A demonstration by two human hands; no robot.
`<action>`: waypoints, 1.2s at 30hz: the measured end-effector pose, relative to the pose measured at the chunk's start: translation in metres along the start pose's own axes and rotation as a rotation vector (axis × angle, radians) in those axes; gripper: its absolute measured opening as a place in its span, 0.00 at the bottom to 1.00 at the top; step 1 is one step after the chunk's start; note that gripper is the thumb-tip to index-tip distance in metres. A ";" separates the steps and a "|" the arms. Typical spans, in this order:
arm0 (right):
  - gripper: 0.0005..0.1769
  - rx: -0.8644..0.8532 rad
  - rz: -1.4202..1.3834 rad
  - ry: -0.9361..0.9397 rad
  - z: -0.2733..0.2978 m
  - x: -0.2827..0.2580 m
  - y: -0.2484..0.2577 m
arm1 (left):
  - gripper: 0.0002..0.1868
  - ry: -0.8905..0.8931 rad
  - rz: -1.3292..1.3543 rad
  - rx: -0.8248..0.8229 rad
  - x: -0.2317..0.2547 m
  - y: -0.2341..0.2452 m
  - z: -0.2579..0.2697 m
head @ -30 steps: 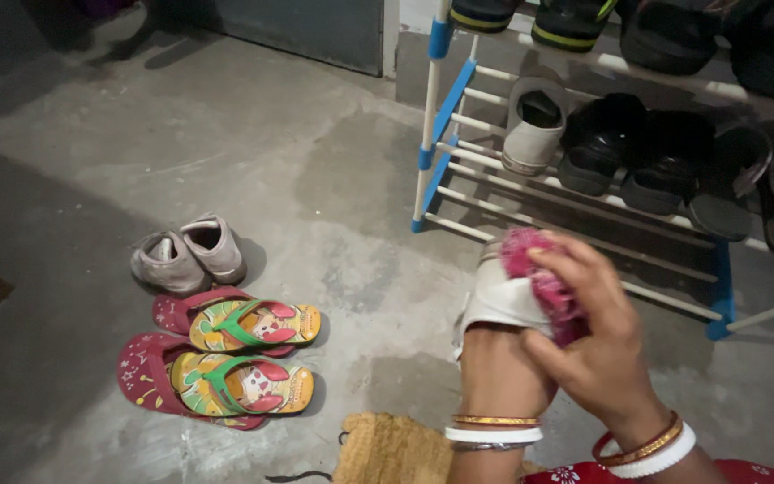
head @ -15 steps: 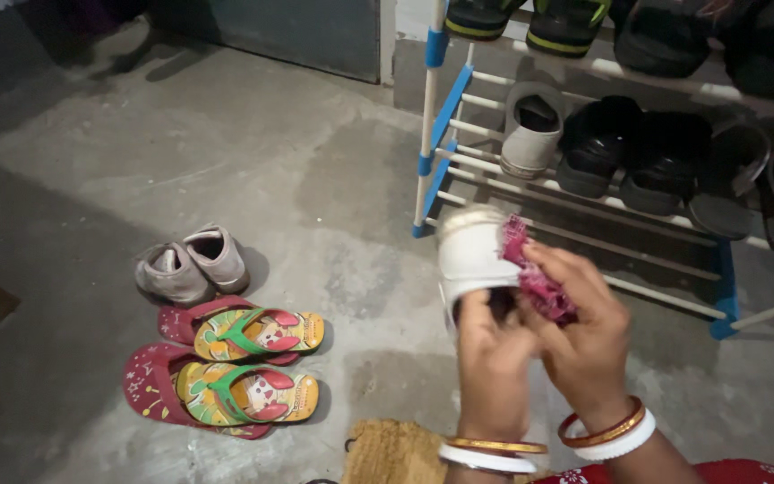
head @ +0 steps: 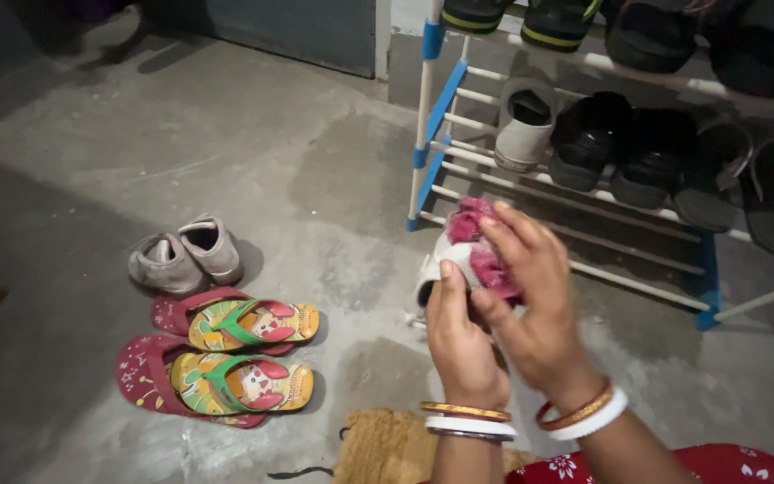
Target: The person wipes a white sneaker with a pink cloth, cleaning the sole, sides, and upper surface. They place the cleaned shoe on a shoe rack and repeat the process with the second sneaker.
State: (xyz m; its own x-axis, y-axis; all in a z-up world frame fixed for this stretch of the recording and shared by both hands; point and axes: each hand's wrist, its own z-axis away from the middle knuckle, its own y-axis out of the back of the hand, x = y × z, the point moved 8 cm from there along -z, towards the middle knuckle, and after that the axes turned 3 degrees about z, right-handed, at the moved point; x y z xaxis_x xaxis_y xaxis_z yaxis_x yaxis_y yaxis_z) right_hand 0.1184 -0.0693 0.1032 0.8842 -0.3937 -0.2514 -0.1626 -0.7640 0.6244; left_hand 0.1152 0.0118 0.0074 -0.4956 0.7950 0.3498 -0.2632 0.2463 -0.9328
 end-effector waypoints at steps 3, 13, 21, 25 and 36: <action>0.28 -0.007 -0.104 -0.063 0.020 -0.003 -0.015 | 0.24 0.018 0.133 0.020 0.004 0.006 0.000; 0.27 0.085 -0.167 -0.246 0.052 0.016 0.010 | 0.25 -0.022 0.021 0.133 0.021 0.017 -0.003; 0.25 0.002 0.006 -0.009 0.022 -0.016 -0.017 | 0.24 0.032 0.007 0.015 0.007 0.015 -0.001; 0.23 -0.015 -0.042 -0.047 0.053 -0.005 -0.026 | 0.24 0.007 0.104 0.034 0.016 0.029 -0.006; 0.22 0.022 0.029 -0.045 0.029 -0.018 -0.001 | 0.39 -0.022 -0.231 0.025 0.015 0.014 -0.002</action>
State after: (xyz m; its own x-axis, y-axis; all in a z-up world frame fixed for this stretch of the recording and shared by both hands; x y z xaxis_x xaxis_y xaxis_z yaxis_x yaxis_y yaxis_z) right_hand 0.0898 -0.0759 0.0857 0.8586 -0.4381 -0.2663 -0.1983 -0.7627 0.6156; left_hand 0.1053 0.0283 -0.0009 -0.4377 0.7069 0.5556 -0.3923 0.4059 -0.8255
